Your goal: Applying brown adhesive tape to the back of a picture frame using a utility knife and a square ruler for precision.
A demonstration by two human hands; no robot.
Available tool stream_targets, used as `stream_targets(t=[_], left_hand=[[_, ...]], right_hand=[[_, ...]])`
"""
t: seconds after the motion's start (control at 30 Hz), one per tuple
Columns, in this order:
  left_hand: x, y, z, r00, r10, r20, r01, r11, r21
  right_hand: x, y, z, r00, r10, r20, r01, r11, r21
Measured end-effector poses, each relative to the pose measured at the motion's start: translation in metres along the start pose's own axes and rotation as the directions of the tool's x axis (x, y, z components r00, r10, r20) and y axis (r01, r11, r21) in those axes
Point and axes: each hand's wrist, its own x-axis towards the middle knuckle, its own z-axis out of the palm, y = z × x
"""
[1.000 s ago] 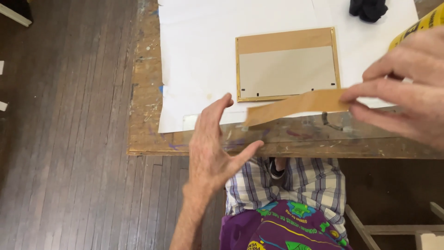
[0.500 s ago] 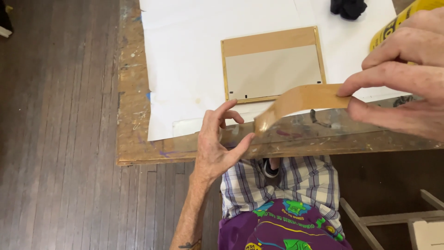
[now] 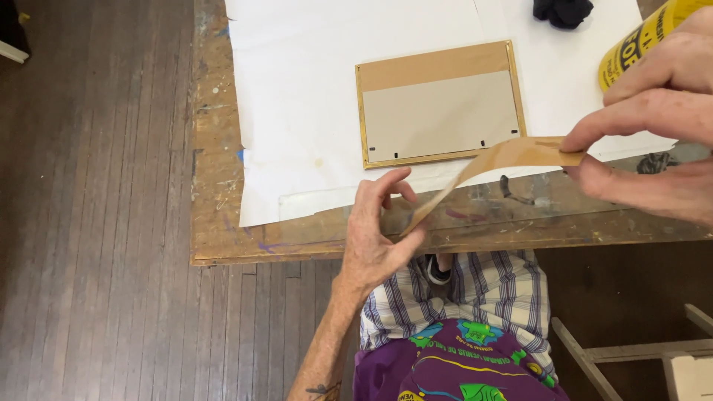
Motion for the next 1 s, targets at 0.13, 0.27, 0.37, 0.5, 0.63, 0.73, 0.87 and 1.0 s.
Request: stream_targets(t=[0.13,0.27,0.37,0.5,0.63,0.73,0.87,1.0], left_hand=[[0.001,-0.008,-0.008,0.998,0.036,-0.043,-0.038,0.998,-0.04],[0.007,0.008,-0.021,0.996,-0.062,-0.06,0.053,0.989,-0.139],[0.011,0.003,-0.027,0.996,-0.079,-0.046,0.07,0.983,-0.167],[0.016,-0.013,-0.038,0.999,-0.019,-0.029,0.012,0.977,-0.214],[0.031,-0.023,-0.05,0.998,-0.012,-0.056,-0.007,0.942,-0.334],[0.057,0.013,-0.058,0.959,-0.282,-0.036,0.261,0.922,-0.288],[0.085,0.002,-0.058,0.848,-0.525,0.073,0.526,0.818,-0.234],[0.098,-0.026,-0.052,0.876,-0.465,0.129,0.482,0.857,-0.181]], right_hand=[[-0.008,0.005,0.002,1.0,0.03,0.003,-0.03,0.999,0.013],[-0.025,0.012,0.008,0.995,0.091,0.03,-0.091,0.996,-0.02],[-0.03,0.014,0.012,0.991,0.134,0.028,-0.134,0.991,0.007],[-0.036,0.018,0.019,0.972,0.232,0.034,-0.234,0.97,0.062],[-0.047,0.038,0.054,0.916,0.397,0.064,-0.374,0.783,0.497],[-0.024,0.02,0.06,0.835,0.531,0.142,-0.511,0.655,0.557],[-0.009,0.018,0.09,0.517,0.787,0.338,-0.802,0.306,0.514],[-0.014,0.034,0.117,0.398,0.809,0.432,-0.864,0.173,0.473]])
